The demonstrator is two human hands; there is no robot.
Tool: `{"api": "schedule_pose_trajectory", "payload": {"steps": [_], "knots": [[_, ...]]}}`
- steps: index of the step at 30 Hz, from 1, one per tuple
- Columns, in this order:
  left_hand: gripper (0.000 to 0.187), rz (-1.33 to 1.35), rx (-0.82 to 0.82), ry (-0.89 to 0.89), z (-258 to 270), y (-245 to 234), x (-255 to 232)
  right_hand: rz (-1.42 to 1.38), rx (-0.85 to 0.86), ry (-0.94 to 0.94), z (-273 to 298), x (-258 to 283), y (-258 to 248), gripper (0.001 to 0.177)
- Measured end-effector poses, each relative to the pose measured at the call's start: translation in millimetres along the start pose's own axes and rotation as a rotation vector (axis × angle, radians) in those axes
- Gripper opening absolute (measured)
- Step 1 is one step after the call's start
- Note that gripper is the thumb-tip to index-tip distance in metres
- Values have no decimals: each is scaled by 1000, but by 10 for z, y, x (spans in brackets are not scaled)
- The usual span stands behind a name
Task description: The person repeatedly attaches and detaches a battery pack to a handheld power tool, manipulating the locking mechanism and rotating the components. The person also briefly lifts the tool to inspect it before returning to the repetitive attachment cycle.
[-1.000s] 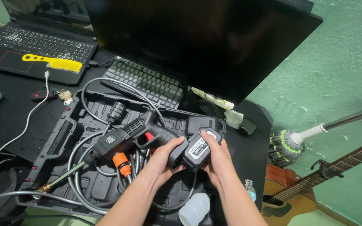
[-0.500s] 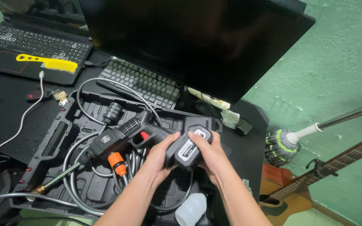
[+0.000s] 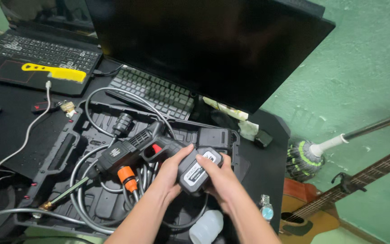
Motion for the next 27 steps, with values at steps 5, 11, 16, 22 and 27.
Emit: {"api": "schedule_pose_trajectory", "payload": {"steps": [5, 11, 16, 22, 27], "knots": [[38, -47, -6, -29, -119, -65, -56, 128, 37, -24, -47, 99, -22, 78], [37, -88, -39, 26, -378, -218, -140, 267, -98, -98, -283, 122, -9, 95], [47, -331, -125, -1, -413, -418, -170, 301, -110, -110, -422, -68, -140, 100], [51, -432, -127, 1, -424, -530, -142, 329, -67, -28, -396, -447, -312, 90], [48, -438, -156, 38, -428, -587, -105, 252, -24, -11, -351, -650, -445, 79]]}}
Point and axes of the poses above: each hand's wrist, its own z-axis away from the middle knuckle, its own y-axis out of the palm, x = y × z, the point moved 5 cm from there along -z, towards the middle knuckle, and after that the axes turned 13 degrees about z, right-handed, at the moved point
